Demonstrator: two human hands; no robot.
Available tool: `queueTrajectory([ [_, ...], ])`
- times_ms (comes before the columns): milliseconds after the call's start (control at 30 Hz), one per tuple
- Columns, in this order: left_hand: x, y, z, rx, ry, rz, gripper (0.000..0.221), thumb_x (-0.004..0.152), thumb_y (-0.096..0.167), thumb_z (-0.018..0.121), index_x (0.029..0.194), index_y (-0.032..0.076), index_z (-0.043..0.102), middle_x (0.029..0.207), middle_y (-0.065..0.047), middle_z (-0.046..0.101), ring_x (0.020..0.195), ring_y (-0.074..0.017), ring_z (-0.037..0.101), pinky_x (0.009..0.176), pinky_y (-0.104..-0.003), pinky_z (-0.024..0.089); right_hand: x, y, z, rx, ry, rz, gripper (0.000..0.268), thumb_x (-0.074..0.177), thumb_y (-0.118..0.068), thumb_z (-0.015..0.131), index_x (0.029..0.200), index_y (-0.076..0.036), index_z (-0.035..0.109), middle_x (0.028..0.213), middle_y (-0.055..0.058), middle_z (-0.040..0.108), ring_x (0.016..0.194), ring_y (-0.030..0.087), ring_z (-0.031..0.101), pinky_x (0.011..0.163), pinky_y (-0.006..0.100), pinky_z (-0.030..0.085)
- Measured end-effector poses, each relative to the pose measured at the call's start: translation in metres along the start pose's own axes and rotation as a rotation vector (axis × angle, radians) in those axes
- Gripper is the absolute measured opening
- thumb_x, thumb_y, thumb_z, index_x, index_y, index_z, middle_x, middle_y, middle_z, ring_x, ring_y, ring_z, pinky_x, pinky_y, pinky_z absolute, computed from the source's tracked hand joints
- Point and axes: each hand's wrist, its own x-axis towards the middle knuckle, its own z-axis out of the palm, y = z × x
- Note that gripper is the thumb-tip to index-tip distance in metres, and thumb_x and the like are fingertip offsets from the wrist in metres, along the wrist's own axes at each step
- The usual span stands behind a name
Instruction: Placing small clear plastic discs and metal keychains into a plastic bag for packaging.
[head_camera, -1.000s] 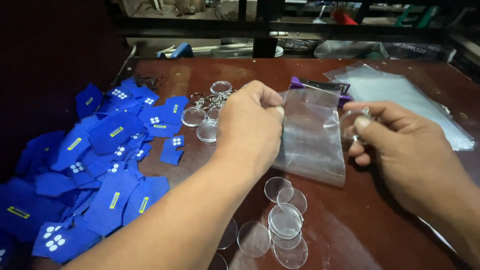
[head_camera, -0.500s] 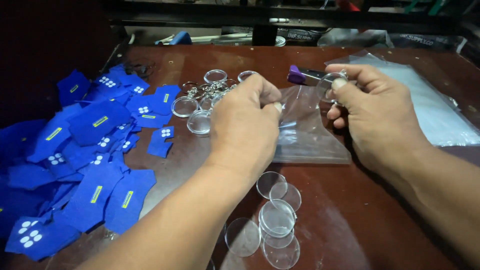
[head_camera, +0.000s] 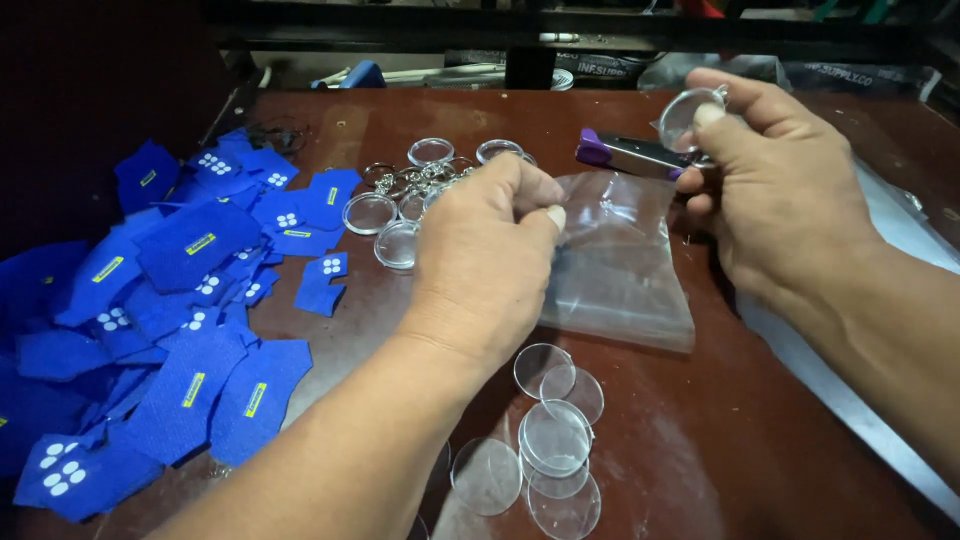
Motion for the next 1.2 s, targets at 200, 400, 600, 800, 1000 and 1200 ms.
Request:
queueTrajectory([
  [200,0.001,-0.002,0.003,0.041,0.0,0.012,0.015,0.083,0.018,0.061,0.09,0.022,0.074,0.093,0.01,0.08,0.089,-0.0092,0.072,0.083,-0.027,0.055,0.006,0.022,-0.004,-0.036,-0.126,-0.085,0.005,0.101,-0.013,0.068,0.101,-0.016,0.064,0.088,-0.001,0.07,0.06,0.006,0.055,0.048,0.02,0.039],
  [400,-0.002,0.007,0.002,0.139,-0.034,-0.039,0.008,0.084,0.023,0.064,0.08,0.023,0.071,0.081,0.011,0.074,0.081,-0.0115,0.066,0.076,-0.032,0.052,0.005,0.032,-0.016,-0.113,-0.192,-0.218,0.008,0.1,-0.012,0.073,0.101,-0.013,0.066,0.084,-0.002,0.066,0.069,0.006,0.058,0.058,0.018,0.046],
  [600,-0.006,0.01,-0.001,0.113,-0.045,-0.061,0.011,0.085,0.023,0.063,0.078,0.022,0.072,0.077,0.01,0.073,0.078,-0.0108,0.065,0.075,-0.031,0.052,-0.002,0.028,-0.015,-0.134,-0.269,-0.241,0.009,0.1,-0.013,0.072,0.101,-0.009,0.063,0.088,0.007,0.073,0.074,0.012,0.068,0.065,0.023,0.054],
  [800,-0.005,0.007,0.001,0.106,-0.029,-0.001,0.01,0.084,0.022,0.066,0.077,0.021,0.073,0.078,0.011,0.075,0.078,-0.0098,0.067,0.076,-0.03,0.053,-0.008,0.025,-0.014,-0.103,-0.283,-0.22,0.009,0.103,-0.008,0.068,0.097,-0.007,0.062,0.086,0.009,0.071,0.073,0.013,0.067,0.068,0.025,0.062],
  [1000,-0.009,0.013,-0.002,0.124,-0.05,-0.047,0.011,0.084,0.021,0.064,0.078,0.023,0.073,0.08,0.012,0.076,0.077,-0.0088,0.067,0.073,-0.03,0.053,-0.01,0.022,-0.014,-0.247,-0.265,-0.219,0.01,0.104,-0.012,0.069,0.098,-0.009,0.062,0.083,0.006,0.07,0.07,0.011,0.064,0.067,0.022,0.055],
  [1200,-0.008,0.014,-0.002,0.142,-0.051,-0.054,0.012,0.082,0.023,0.064,0.08,0.024,0.075,0.083,0.013,0.078,0.081,-0.0088,0.069,0.076,-0.031,0.053,-0.018,0.016,-0.008,-0.127,-0.274,-0.134,0.013,0.102,-0.004,0.068,0.093,-0.005,0.059,0.089,0.014,0.073,0.072,0.018,0.068,0.066,0.029,0.066],
])
